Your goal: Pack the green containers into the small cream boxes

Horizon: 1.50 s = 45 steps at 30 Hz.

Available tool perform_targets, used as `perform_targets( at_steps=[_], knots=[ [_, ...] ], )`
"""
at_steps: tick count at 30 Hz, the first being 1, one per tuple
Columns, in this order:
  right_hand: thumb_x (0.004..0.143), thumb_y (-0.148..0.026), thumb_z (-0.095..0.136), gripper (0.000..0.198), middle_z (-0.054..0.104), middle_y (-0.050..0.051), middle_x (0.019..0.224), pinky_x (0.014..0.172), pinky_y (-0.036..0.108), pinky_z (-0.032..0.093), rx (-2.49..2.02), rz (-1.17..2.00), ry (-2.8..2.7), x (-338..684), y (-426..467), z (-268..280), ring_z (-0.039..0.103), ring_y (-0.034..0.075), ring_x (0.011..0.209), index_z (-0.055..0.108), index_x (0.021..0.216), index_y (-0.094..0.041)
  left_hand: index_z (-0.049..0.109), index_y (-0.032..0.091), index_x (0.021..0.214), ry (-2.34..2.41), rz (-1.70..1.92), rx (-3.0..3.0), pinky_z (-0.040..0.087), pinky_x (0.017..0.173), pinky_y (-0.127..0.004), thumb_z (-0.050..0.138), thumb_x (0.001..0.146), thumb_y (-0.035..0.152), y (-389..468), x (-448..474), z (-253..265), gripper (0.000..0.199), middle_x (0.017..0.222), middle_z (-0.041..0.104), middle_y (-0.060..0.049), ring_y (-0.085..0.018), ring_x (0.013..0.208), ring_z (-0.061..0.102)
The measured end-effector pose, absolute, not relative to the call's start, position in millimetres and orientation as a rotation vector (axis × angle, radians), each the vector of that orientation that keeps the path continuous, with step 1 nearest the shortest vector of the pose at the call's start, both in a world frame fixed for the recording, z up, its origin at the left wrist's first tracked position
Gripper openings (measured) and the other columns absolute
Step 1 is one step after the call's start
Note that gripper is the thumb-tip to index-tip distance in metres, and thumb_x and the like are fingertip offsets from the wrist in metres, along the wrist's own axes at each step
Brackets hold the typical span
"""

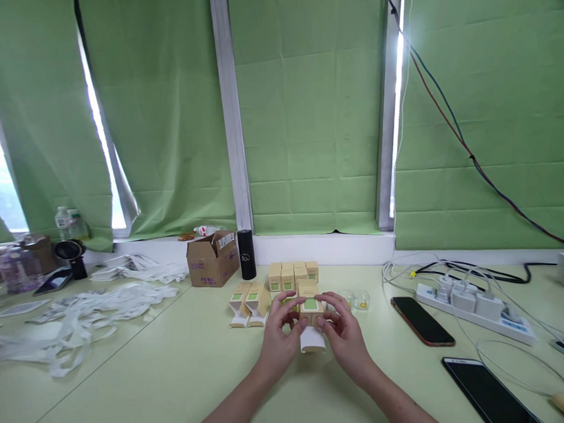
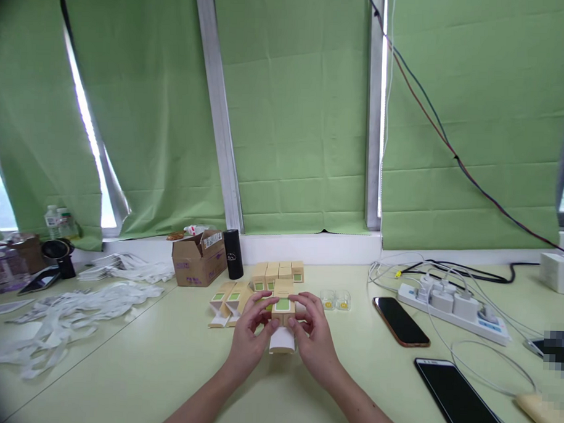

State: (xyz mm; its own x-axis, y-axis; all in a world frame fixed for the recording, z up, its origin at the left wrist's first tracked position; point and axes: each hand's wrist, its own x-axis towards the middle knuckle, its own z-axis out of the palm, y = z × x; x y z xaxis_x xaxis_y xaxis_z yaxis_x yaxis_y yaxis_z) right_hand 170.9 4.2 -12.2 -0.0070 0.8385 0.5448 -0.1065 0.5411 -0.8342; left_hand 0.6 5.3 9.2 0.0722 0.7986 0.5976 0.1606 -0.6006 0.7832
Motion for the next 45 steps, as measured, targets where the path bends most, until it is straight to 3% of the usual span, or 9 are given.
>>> perform_targets(
  at_steps=[11, 15, 20, 24, 28, 33, 40, 45],
  knots=[
    [0.092, -0.041, 0.065, 0.035, 0.045, 0.011, 0.142, 0.078, 0.035, 0.061, -0.696, 0.884, -1.364, 171.2, 4.6, -11.8, 0.07, 0.02, 0.092, 0.065, 0.126, -0.031, 0.069, 0.028, 0.124, 0.958, 1.512, 1.856, 0.053, 0.076, -0.034, 0.067, 0.091, 0.035, 2.7, -0.1, 9.1, 0.034, 0.14, 0.046, -0.011, -0.015, 0.081, 0.062],
    [0.091, -0.044, 0.067, 0.036, 0.046, 0.01, 0.141, 0.076, 0.033, 0.061, -0.679, 0.894, -1.337, 171.7, 4.1, -9.9, 0.07, 0.02, 0.091, 0.065, 0.124, -0.03, 0.062, 0.032, 0.136, 0.855, 1.441, 1.907, 0.051, 0.083, -0.036, 0.059, 0.092, 0.029, 1.5, -4.9, 8.4, 0.045, 0.146, 0.041, -0.011, -0.02, 0.095, 0.06],
    [0.09, -0.045, 0.069, 0.038, 0.048, 0.01, 0.14, 0.073, 0.032, 0.061, -0.676, 0.89, -1.316, 173.6, 6.1, -10.0, 0.07, 0.018, 0.087, 0.065, 0.124, -0.029, 0.048, 0.036, 0.149, 0.785, 1.339, 1.967, 0.047, 0.083, -0.036, 0.064, 0.081, 0.021, 4.2, -7.4, 4.5, 0.071, 0.154, 0.032, -0.01, -0.023, 0.104, 0.056],
    [0.089, -0.044, 0.07, 0.039, 0.049, 0.01, 0.14, 0.074, 0.033, 0.062, -0.688, 0.88, -1.302, 174.6, 7.6, -11.2, 0.07, 0.018, 0.087, 0.065, 0.124, -0.03, 0.04, 0.036, 0.154, 0.779, 1.275, 1.986, 0.045, 0.087, -0.037, 0.076, 0.076, 0.031, 5.2, -6.8, 2.4, 0.087, 0.157, 0.027, -0.01, -0.03, 0.118, 0.049],
    [0.089, -0.042, 0.07, 0.036, 0.05, 0.009, 0.138, 0.077, 0.034, 0.062, -0.688, 0.867, -1.303, 173.9, 7.2, -11.3, 0.07, 0.017, 0.084, 0.066, 0.123, -0.031, 0.04, 0.035, 0.154, 0.767, 1.292, 1.962, 0.044, 0.089, -0.037, 0.076, 0.08, 0.049, 6.2, -6.2, 2.0, 0.083, 0.157, 0.026, -0.01, -0.03, 0.121, 0.047],
    [0.09, -0.04, 0.068, 0.035, 0.046, 0.009, 0.139, 0.081, 0.036, 0.063, -0.672, 0.867, -1.32, 171.9, 6.6, -11.1, 0.071, 0.02, 0.094, 0.067, 0.124, -0.032, 0.043, 0.034, 0.151, 0.765, 1.325, 1.922, 0.046, 0.086, -0.037, 0.072, 0.084, 0.056, 7.7, -5.2, 1.4, 0.077, 0.154, 0.031, -0.012, -0.028, 0.115, 0.052],
    [0.091, -0.045, 0.067, 0.037, 0.044, 0.011, 0.14, 0.085, 0.041, 0.062, -0.632, 0.918, -1.343, 173.1, 4.9, -12.5, 0.071, 0.024, 0.098, 0.068, 0.127, -0.034, 0.046, 0.03, 0.146, 0.714, 1.353, 1.784, 0.05, 0.094, -0.039, 0.068, 0.089, 0.053, 5.8, -4.8, 3.1, 0.065, 0.148, 0.044, -0.012, -0.028, 0.115, 0.057],
    [0.092, -0.048, 0.066, 0.039, 0.043, 0.01, 0.139, 0.089, 0.043, 0.061, -0.602, 0.941, -1.383, 172.8, 0.2, -10.9, 0.069, 0.024, 0.098, 0.066, 0.129, -0.035, 0.046, 0.027, 0.141, 0.634, 1.343, 1.61, 0.051, 0.092, -0.036, 0.07, 0.088, 0.049, 5.0, -2.2, 5.9, 0.062, 0.121, 0.061, -0.01, -0.025, 0.108, 0.06]
  ],
)
